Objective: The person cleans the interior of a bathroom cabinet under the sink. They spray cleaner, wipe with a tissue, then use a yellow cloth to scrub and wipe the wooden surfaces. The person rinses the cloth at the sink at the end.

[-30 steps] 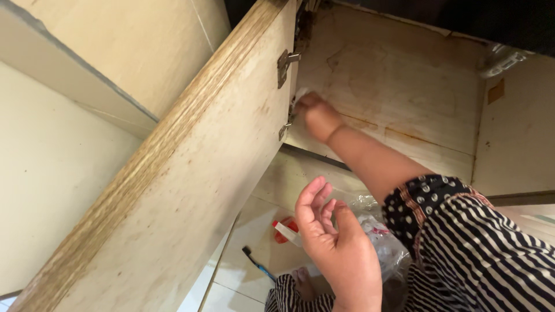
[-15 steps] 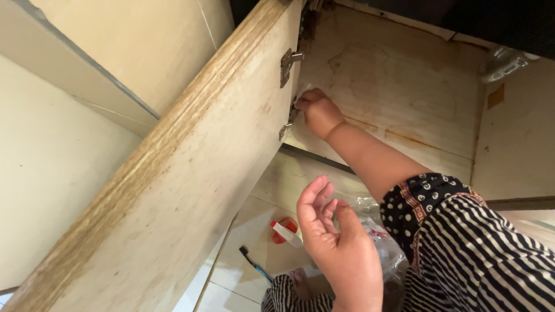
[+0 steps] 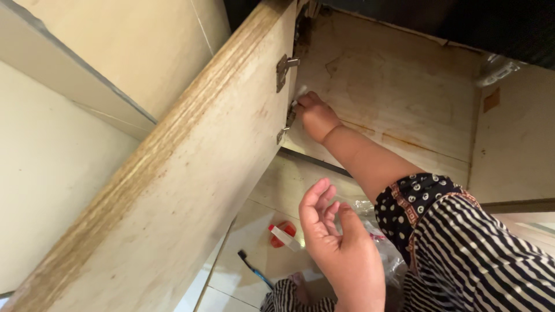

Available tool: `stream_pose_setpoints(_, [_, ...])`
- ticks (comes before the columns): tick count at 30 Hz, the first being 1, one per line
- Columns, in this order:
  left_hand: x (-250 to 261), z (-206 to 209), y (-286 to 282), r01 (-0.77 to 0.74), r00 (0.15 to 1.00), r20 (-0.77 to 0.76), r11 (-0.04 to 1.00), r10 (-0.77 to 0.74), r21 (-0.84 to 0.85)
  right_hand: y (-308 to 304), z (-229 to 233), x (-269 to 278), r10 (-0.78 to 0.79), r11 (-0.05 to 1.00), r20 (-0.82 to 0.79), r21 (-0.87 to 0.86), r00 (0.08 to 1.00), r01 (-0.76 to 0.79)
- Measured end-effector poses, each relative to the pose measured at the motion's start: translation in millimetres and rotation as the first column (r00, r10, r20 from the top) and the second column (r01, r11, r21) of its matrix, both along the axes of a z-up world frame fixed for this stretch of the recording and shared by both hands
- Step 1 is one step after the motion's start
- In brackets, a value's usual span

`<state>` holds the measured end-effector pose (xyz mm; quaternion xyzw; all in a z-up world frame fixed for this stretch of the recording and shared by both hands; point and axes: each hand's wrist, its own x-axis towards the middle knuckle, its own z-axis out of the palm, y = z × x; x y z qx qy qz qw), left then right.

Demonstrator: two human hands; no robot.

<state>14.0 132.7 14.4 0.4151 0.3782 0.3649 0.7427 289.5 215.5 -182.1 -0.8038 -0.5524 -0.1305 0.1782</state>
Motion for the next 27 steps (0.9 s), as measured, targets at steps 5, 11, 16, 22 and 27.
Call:
stream_pose_setpoints(5, [-1.6, 2.5, -3.8, 0.020, 0.999, -0.035, 1.000, -0.020, 0.009, -9.7, -12.6, 36.5, -0.232, 0.973, -0.067, -0.022, 0.970, 0.231])
stream_pose_setpoints(11, [-3.8, 6.6, 1.1, 0.061, 0.996, -0.061, 0.997, -0.063, -0.040, -64.6, -61.4, 73.6, -0.201, 0.873, -0.734, 0.166, 0.648, 0.459])
stream_pose_setpoints(16, [-4.4, 7.8, -1.5, 0.081, 0.996, -0.042, 0.997, -0.082, -0.014, -115.5, -118.5, 70.5, -0.015, 0.865, -0.889, -0.241, -0.458, 0.440])
stream_pose_setpoints(22, [-2.0, -0.1, -4.8, 0.061, 0.998, -0.031, 0.998, -0.062, -0.025, -138.6, -124.1, 49.4, -0.494, 0.654, -0.859, -0.467, -0.133, 0.595])
stream_pose_setpoints(27, [0.9, -1.3, -3.6, 0.042, 0.999, 0.013, 0.999, -0.041, -0.031, -134.0, -95.6, 27.2, -0.670, 0.700, -0.565, -0.265, 0.481, 0.663])
